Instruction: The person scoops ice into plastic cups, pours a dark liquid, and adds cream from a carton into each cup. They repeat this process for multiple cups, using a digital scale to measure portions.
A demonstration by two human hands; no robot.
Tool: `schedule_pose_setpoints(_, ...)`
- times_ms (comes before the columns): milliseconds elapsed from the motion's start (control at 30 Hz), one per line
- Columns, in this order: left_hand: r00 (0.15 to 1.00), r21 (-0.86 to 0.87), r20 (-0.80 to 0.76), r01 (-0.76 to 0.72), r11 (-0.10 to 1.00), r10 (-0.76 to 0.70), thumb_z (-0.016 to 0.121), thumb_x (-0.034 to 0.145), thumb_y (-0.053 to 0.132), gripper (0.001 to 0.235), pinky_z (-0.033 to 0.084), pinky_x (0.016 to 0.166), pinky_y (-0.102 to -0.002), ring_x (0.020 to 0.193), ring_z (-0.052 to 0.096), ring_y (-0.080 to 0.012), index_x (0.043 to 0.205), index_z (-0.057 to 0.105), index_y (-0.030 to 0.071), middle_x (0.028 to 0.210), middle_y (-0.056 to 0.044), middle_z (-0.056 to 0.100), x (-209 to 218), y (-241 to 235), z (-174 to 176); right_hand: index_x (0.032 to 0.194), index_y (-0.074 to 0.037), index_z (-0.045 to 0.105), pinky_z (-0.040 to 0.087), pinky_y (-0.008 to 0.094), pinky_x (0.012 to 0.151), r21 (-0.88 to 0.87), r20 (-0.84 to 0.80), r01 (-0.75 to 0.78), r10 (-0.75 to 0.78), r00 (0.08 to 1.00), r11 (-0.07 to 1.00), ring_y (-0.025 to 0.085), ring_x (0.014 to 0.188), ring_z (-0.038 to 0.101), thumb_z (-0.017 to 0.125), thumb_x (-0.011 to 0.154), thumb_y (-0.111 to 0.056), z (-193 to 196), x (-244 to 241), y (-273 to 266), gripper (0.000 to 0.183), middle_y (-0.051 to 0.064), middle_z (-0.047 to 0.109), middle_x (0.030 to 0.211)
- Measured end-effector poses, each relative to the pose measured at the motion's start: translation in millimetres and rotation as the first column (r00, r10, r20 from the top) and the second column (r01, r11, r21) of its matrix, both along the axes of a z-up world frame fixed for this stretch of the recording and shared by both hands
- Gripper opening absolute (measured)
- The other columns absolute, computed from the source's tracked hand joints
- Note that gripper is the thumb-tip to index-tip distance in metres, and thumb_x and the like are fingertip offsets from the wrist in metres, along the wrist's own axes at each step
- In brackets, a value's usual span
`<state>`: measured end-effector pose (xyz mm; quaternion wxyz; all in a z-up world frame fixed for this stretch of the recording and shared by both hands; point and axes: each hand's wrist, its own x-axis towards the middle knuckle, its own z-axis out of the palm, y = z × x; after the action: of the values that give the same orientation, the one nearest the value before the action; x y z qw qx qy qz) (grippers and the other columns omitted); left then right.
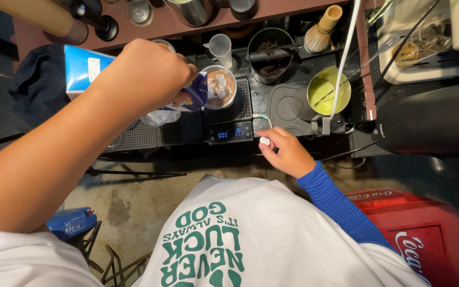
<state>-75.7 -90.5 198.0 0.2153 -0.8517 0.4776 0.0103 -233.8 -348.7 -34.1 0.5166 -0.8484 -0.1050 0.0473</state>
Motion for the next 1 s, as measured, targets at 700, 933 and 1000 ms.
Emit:
schedule_pose_setpoints(700, 0.959, 0.009, 0.176, 0.225, 0.974, -0.223, 0.086, 0.057, 0.032, 0.021, 0.052, 0.053, -0.033, 0.074, 0.073, -0.0201, 0.068, 0.075, 0.018, 0.071, 0.0, 0.07, 1, -47, -9, 0.117, 0.0, 0.057, 0.043, 0.031, 0.064, 0.09, 0.304, -0.085, 0.054, 0.951, 0.992, 0.012, 0.071, 0.047, 0.08, 0.083, -0.023, 104, 101, 22, 0.047, 0.006, 0.051, 0.08)
schedule_pose_setpoints(933, 0.94, 0.091, 0.243, 0.223, 0.971, -0.239, 0.083, 0.057, 0.025, 0.017, 0.049, 0.052, -0.031, 0.063, 0.069, -0.0183, 0.069, 0.074, 0.017, 0.065, -0.001, 0.067, 14, -57, -20, 0.119, -0.002, 0.062, 0.055, 0.032, 0.076, 0.002, 0.36, -0.158, 0.146, 0.921, 0.988, 0.022, 0.085, 0.063, 0.09, 0.081, -0.027, 124, 114, 38, 0.054, 0.008, 0.066, 0.099)
schedule_pose_setpoints(1000, 0.915, -0.031, 0.312, 0.279, 0.96, -0.256, 0.083, 0.069, 0.026, 0.018, 0.051, 0.053, -0.032, 0.065, 0.07, -0.0187, 0.081, 0.074, 0.015, 0.067, 0.0, 0.067, 11, -60, -15, 0.12, -0.002, 0.063, 0.057, 0.031, 0.077, 0.009, 0.391, -0.16, 0.144, 0.909, 0.987, 0.023, 0.088, 0.065, 0.089, 0.082, -0.023, 115, 119, 40, 0.05, 0.01, 0.067, 0.102)
